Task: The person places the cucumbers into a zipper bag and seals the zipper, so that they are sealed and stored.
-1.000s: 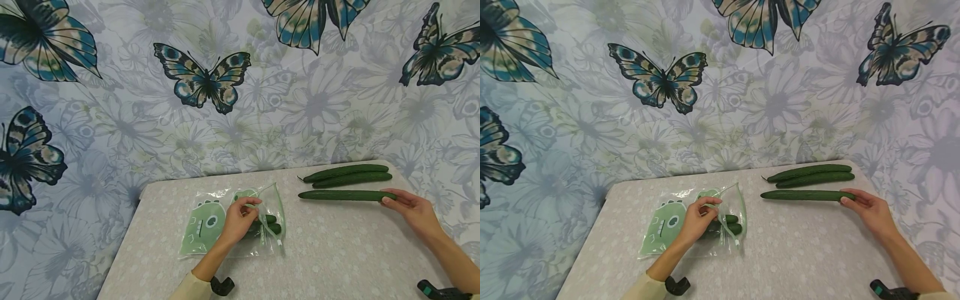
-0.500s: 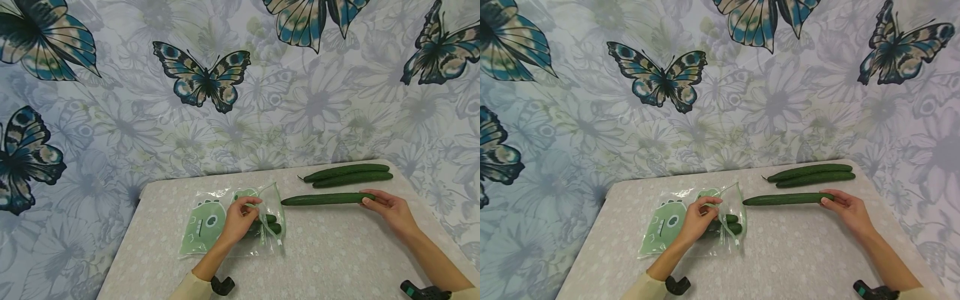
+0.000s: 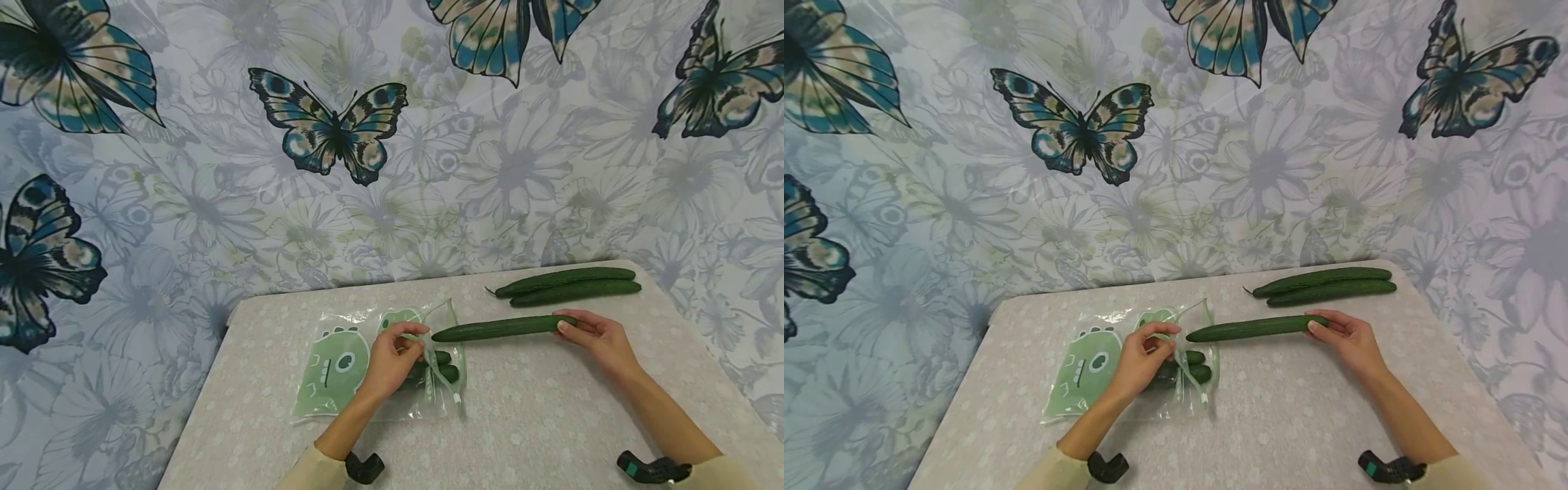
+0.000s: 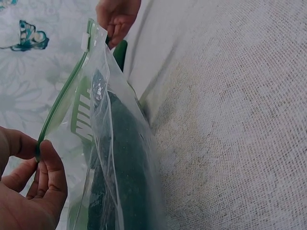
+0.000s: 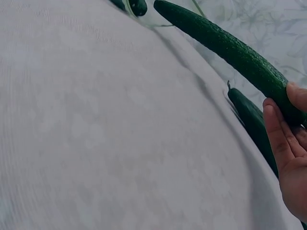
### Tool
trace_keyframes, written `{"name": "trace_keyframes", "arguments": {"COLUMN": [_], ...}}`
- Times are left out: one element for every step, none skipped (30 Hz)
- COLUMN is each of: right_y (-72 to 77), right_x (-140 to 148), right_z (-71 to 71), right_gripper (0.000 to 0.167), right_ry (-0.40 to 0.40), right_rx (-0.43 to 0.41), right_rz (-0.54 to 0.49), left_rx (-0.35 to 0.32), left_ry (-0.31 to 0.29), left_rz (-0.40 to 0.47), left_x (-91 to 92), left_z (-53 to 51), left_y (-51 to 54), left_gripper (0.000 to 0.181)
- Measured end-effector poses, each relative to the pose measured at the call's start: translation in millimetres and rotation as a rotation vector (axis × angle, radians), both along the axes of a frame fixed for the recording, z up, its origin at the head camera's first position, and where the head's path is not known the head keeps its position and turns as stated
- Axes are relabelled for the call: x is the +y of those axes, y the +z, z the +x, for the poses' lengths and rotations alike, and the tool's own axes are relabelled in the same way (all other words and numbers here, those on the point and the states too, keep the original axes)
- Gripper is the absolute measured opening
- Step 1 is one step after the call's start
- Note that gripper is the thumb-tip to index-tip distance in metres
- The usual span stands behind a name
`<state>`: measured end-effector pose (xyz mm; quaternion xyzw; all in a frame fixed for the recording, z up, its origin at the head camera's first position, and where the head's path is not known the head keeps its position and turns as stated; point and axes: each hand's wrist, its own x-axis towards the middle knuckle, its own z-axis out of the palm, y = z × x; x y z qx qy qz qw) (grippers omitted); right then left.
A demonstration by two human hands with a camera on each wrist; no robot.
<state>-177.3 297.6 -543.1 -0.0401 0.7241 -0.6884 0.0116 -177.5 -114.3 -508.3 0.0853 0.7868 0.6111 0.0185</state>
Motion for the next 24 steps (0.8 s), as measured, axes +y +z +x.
{"name": "trace_keyframes", "arguments": {"right_y": [0.7,1.0,1.9,2.7,3.3,3.9,4.5,5.0,5.4,5.7,6.1,6.4,6.4,6.4,6.4,6.4,6.4,5.9,5.3,4.7,3.9,3.2,2.2,1.0], "right_x": [-4.1,-8.5,-13.1,-17.7,-22.3,-26.3,-29.9,-32.7,-34.8,-36.3,-37.0,-36.9,-36.2,-35.0,-33.9,-32.7,-31.7,-31.1,-30.9,-31.4,-32.8,-34.7,-37.2,-40.0], "right_z": [-0.7,-1.6,-2.4,-3.0,-3.7,-4.2,-4.5,-4.5,-4.5,-4.2,-3.8,-3.4,-2.9,-2.2,-1.6,-0.9,-0.3,0.4,0.8,1.2,1.3,1.4,1.1,0.6], "right_gripper": [0.043,0.043,0.043,0.043,0.043,0.043,0.044,0.044,0.044,0.045,0.045,0.045,0.045,0.045,0.045,0.045,0.045,0.045,0.044,0.044,0.043,0.043,0.043,0.043], "right_ry": [-0.001,-0.004,-0.010,-0.015,-0.017,-0.016,-0.015,-0.013,-0.015,-0.013,-0.017,-0.020,-0.026,-0.026,-0.031,-0.032,-0.036,-0.035,-0.034,-0.032,-0.036,-0.036,-0.040,-0.041], "right_rx": [-0.008,-0.014,-0.022,-0.025,-0.029,-0.030,-0.031,-0.029,-0.027,-0.026,-0.025,-0.022,-0.021,-0.017,-0.018,-0.017,-0.019,-0.019,-0.020,-0.021,-0.026,-0.028,-0.031,-0.034], "right_rz": [-0.010,-0.016,-0.020,-0.023,-0.029,-0.031,-0.040,-0.042,-0.046,-0.040,-0.036,-0.030,-0.024,-0.009,-0.008,-0.004,-0.009,-0.004,-0.010,-0.012,-0.028,-0.035,-0.040,-0.042], "left_rx": [0.000,-0.001,-0.001,-0.001,0.000,0.001,0.001,0.000,-0.001,0.000,0.001,0.001,0.000,0.001,0.001,0.001,0.000,-0.001,-0.001,-0.002,-0.003,-0.002,-0.002,-0.002], "left_ry": [0.001,0.000,-0.001,-0.001,-0.002,-0.003,-0.003,-0.004,-0.002,-0.001,0.001,0.002,0.006,0.008,0.009,0.009,0.007,0.005,0.001,-0.003,-0.007,-0.010,-0.012,-0.014], "left_rz": [0.000,0.000,0.000,0.001,0.001,0.003,0.004,0.004,0.006,0.010,0.015,0.020,0.024,0.030,0.035,0.040,0.045,0.047,0.050,0.052,0.051,0.052,0.051,0.051], "left_x": [0.0,0.0,-0.1,-0.2,-0.4,-0.8,-1.0,-1.2,-1.3,-1.5,-1.6,-1.6,-1.3,-1.3,-1.1,-0.8,-0.5,0.0,0.3,0.7,1.1,1.4,1.9,2.2], "left_z": [0.1,0.1,0.0,-0.1,-0.2,-0.4,-0.4,-0.4,-0.4,-0.3,-0.5,-0.5,-0.5,-0.7,-0.8,-0.9,-0.9,-0.7,-0.8,-0.7,-0.4,-0.5,-0.3,-0.3], "left_y": [-0.1,0.0,-0.2,-0.4,-0.7,-1.2,-1.2,-1.3,-1.3,-1.2,-1.5,-1.2,-0.5,-0.6,-0.2,0.0,0.6,1.6,2.0,2.4,3.1,3.3,3.9,4.2], "left_gripper": [0.026,0.026,0.026,0.026,0.027,0.026,0.027,0.027,0.027,0.027,0.027,0.026,0.026,0.026,0.025,0.025,0.024,0.025,0.025,0.025,0.026,0.026,0.026,0.026]}}
